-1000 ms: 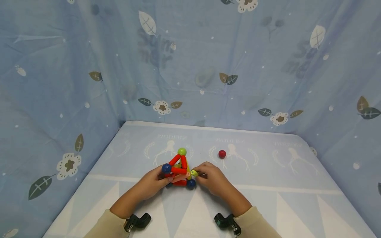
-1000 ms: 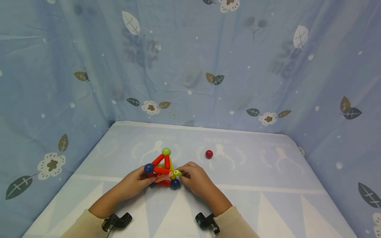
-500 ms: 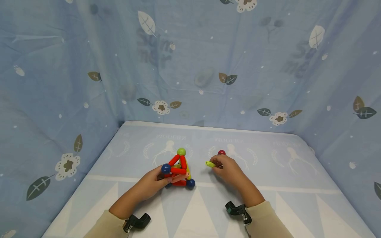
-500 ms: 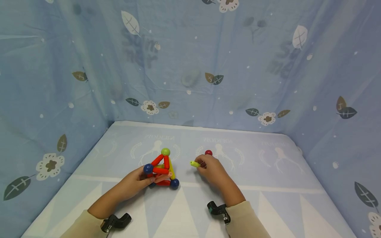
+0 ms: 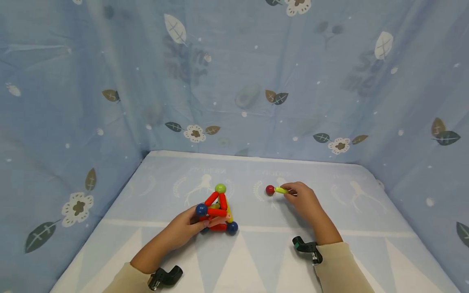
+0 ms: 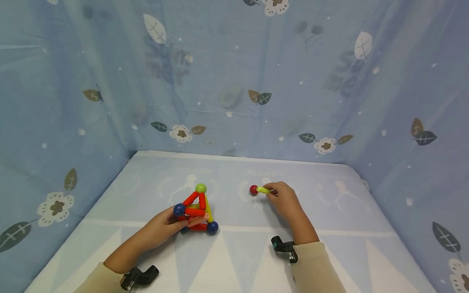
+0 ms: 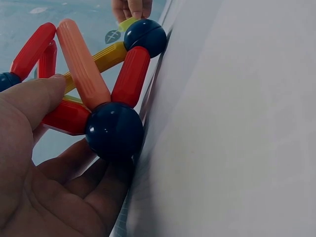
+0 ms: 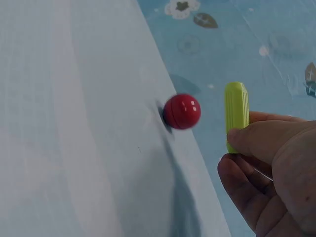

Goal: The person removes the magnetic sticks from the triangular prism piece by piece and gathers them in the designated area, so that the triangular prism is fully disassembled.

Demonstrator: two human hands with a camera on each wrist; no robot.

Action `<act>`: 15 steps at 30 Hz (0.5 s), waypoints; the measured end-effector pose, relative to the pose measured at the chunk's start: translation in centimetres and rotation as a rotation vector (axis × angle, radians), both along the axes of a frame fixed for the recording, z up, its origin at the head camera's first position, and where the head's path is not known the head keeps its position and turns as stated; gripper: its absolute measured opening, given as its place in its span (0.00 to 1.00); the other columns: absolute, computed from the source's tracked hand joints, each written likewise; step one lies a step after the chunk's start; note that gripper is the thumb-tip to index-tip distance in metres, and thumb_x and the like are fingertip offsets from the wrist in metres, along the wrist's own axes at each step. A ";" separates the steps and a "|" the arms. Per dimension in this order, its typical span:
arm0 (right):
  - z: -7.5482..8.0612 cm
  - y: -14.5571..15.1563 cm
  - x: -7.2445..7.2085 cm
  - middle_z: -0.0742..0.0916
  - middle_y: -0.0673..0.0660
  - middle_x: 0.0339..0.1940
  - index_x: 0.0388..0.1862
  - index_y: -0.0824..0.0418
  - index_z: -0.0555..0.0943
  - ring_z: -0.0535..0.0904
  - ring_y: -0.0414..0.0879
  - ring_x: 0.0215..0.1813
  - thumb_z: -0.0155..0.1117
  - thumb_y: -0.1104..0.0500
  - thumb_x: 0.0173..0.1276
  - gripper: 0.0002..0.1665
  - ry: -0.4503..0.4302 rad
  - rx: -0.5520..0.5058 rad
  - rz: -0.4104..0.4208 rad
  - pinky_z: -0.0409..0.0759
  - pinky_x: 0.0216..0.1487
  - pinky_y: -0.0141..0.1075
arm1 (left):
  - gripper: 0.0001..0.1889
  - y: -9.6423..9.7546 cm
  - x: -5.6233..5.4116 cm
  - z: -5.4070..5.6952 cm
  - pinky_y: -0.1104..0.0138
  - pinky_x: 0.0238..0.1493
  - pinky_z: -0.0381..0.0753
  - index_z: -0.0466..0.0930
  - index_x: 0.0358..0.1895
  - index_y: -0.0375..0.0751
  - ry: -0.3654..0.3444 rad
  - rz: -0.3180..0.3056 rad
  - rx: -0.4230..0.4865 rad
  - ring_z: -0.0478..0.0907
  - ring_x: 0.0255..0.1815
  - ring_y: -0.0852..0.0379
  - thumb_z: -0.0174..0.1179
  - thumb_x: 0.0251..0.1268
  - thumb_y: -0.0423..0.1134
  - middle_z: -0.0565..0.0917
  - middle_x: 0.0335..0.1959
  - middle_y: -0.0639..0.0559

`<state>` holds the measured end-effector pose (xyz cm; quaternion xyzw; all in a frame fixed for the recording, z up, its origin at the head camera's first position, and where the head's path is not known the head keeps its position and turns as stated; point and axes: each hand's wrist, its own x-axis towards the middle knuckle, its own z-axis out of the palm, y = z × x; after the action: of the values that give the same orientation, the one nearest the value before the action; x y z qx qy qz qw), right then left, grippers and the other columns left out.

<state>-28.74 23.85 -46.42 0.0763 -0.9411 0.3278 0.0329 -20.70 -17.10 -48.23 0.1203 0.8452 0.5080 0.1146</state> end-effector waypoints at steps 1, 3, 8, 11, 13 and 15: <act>0.0 0.4 -0.1 0.85 0.62 0.60 0.62 0.59 0.85 0.84 0.59 0.60 0.68 0.64 0.74 0.19 -0.003 0.005 -0.009 0.83 0.61 0.53 | 0.25 0.0 0.0 0.0 0.58 0.57 0.84 0.76 0.70 0.54 0.004 -0.001 0.001 0.82 0.58 0.53 0.68 0.73 0.47 0.83 0.65 0.50; -0.2 1.2 -0.4 0.84 0.63 0.63 0.64 0.58 0.85 0.82 0.60 0.62 0.67 0.63 0.75 0.20 -0.020 0.011 -0.032 0.82 0.62 0.54 | 0.25 0.0 0.0 0.0 0.58 0.58 0.83 0.76 0.70 0.54 0.002 -0.003 0.003 0.81 0.59 0.53 0.67 0.73 0.48 0.83 0.65 0.50; -0.8 3.3 -1.3 0.81 0.64 0.68 0.69 0.54 0.82 0.78 0.61 0.64 0.63 0.58 0.78 0.22 -0.101 0.008 -0.090 0.79 0.62 0.56 | 0.25 -0.1 0.2 0.0 0.58 0.58 0.83 0.76 0.69 0.53 0.020 0.000 -0.020 0.81 0.57 0.54 0.68 0.72 0.50 0.84 0.63 0.51; -1.2 4.2 -1.7 0.80 0.65 0.69 0.71 0.53 0.81 0.77 0.61 0.64 0.63 0.55 0.79 0.23 -0.141 0.000 -0.116 0.77 0.61 0.57 | 0.25 -0.2 0.2 -0.1 0.58 0.57 0.82 0.77 0.68 0.53 0.012 0.015 -0.031 0.80 0.54 0.54 0.68 0.72 0.50 0.84 0.61 0.52; -1.5 4.6 -1.8 0.80 0.65 0.70 0.71 0.53 0.81 0.76 0.61 0.65 0.62 0.54 0.80 0.23 -0.165 -0.004 -0.129 0.76 0.63 0.59 | 0.24 -0.3 0.2 -0.1 0.58 0.57 0.82 0.77 0.68 0.53 0.007 0.018 -0.040 0.80 0.53 0.54 0.68 0.72 0.51 0.84 0.61 0.52; -1.8 5.0 -1.9 0.80 0.65 0.71 0.72 0.53 0.80 0.75 0.63 0.67 0.62 0.54 0.80 0.24 -0.180 -0.004 -0.134 0.74 0.66 0.61 | 0.25 -0.3 0.2 0.0 0.57 0.57 0.82 0.77 0.68 0.52 0.007 0.020 -0.032 0.80 0.54 0.54 0.68 0.71 0.50 0.84 0.61 0.52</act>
<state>-30.62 28.82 -48.27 -0.0167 -0.9425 0.3324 -0.0298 -20.54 -17.38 -48.21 0.1117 0.8548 0.4950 0.1086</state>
